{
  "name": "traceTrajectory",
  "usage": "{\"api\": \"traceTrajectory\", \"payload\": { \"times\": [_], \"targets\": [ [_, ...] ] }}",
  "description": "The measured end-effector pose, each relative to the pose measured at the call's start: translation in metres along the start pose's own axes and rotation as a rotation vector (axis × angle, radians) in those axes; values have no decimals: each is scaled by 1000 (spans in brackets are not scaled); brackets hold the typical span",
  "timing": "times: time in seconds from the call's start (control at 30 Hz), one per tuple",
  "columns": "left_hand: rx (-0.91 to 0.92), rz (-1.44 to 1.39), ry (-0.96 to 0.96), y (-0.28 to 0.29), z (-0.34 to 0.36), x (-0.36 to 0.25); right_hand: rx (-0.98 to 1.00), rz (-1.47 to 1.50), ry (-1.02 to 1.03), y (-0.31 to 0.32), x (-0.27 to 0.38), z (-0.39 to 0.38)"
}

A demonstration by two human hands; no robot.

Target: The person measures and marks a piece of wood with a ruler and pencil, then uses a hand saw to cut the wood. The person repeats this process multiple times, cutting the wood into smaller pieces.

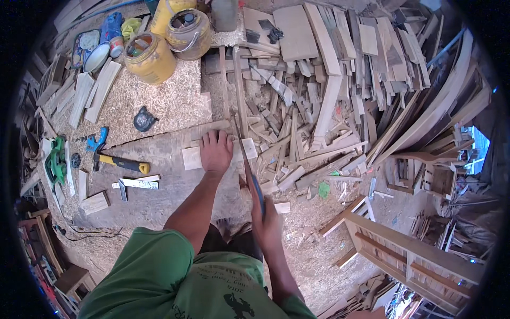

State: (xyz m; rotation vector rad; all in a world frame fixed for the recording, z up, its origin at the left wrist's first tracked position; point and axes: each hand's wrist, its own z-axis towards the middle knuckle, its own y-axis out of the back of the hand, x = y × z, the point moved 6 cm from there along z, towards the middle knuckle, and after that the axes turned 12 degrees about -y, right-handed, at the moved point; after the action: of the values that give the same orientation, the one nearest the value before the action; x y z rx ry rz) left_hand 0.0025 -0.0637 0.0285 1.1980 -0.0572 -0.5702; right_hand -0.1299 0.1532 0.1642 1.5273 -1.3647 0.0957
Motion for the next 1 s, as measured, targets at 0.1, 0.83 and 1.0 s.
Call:
{"api": "traceTrajectory", "payload": {
  "times": [0.1,0.83,1.0],
  "targets": [
    [-41,-17,-14,6,5,-7,-34,89,-11,29,-31,-71],
    [-15,-41,-34,1,6,-16,-89,58,194,-41,26,93],
    [-52,-8,-22,4,5,-3,-38,9,61,-8,-15,8]
  ]
}}
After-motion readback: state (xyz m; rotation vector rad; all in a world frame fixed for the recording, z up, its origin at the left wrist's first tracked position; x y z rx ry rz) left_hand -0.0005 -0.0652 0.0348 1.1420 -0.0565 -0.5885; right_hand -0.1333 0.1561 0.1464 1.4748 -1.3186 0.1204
